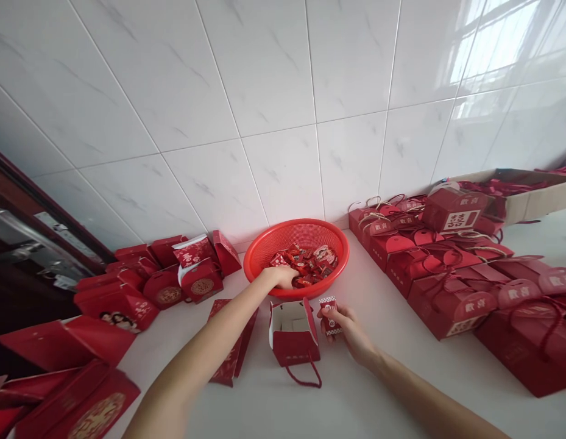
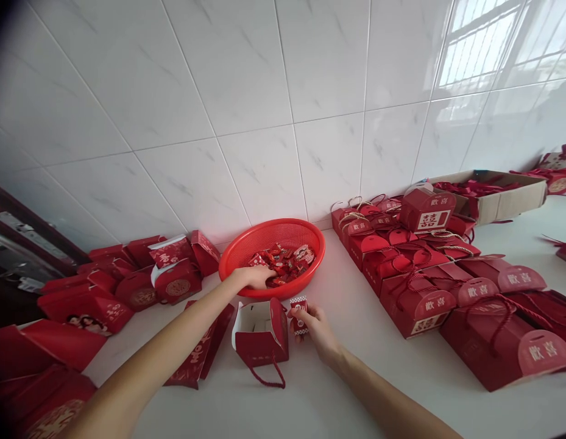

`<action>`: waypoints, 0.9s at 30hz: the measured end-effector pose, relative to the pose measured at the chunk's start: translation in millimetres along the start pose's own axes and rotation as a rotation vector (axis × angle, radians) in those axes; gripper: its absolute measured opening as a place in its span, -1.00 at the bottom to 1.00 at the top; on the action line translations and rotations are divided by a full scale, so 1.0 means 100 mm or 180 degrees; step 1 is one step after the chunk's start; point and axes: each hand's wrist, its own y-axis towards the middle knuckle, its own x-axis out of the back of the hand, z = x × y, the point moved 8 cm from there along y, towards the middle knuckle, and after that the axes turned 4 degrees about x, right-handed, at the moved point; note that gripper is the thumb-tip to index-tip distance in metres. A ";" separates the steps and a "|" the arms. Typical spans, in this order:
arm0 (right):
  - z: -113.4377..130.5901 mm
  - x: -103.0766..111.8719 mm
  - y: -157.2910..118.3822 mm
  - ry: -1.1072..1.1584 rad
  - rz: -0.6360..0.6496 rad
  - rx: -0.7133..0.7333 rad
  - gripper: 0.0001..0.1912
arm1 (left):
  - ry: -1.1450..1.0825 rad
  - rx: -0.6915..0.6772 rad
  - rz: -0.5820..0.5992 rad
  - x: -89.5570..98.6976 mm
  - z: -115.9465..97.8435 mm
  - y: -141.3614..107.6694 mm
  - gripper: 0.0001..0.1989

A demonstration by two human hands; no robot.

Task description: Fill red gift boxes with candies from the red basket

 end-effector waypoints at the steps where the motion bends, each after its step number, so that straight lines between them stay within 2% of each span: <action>1: 0.00 0.00 0.00 -0.0024 0.0000 -0.0002 -0.54 | -0.0044 -0.0033 -0.0052 -0.01 -0.03 0.02 -0.61; 5: 0.01 0.00 -0.01 -0.0055 0.0011 -0.0031 -0.55 | -0.0413 -0.0262 -0.0195 0.01 -0.11 0.04 -0.77; 8: 0.01 0.00 -0.01 -0.0057 0.0021 -0.0030 -0.56 | -0.0897 -0.0434 -0.0345 0.10 -0.10 0.05 -0.85; 12: 0.01 0.00 0.00 -0.0069 0.0031 -0.0031 -0.57 | -0.1791 -0.0491 -0.0714 0.28 0.02 0.05 -0.70; 14: 0.00 0.00 0.01 -0.0084 0.0048 -0.0038 -0.57 | -0.2227 -0.0484 -0.0784 0.31 0.08 0.04 -0.62; 18: 0.00 0.00 0.02 -0.0113 0.0060 -0.0046 -0.57 | -0.2896 -0.0555 -0.0619 0.28 0.12 0.00 -0.56; 22: 0.00 0.00 0.03 -0.0112 0.0077 -0.0034 -0.57 | -0.3264 -0.0576 -0.0477 0.25 0.10 -0.03 -0.50; 27: 0.00 0.00 0.02 -0.0086 0.0094 -0.0010 -0.58 | -0.3296 -0.0565 -0.0219 0.23 0.04 -0.04 -0.61</action>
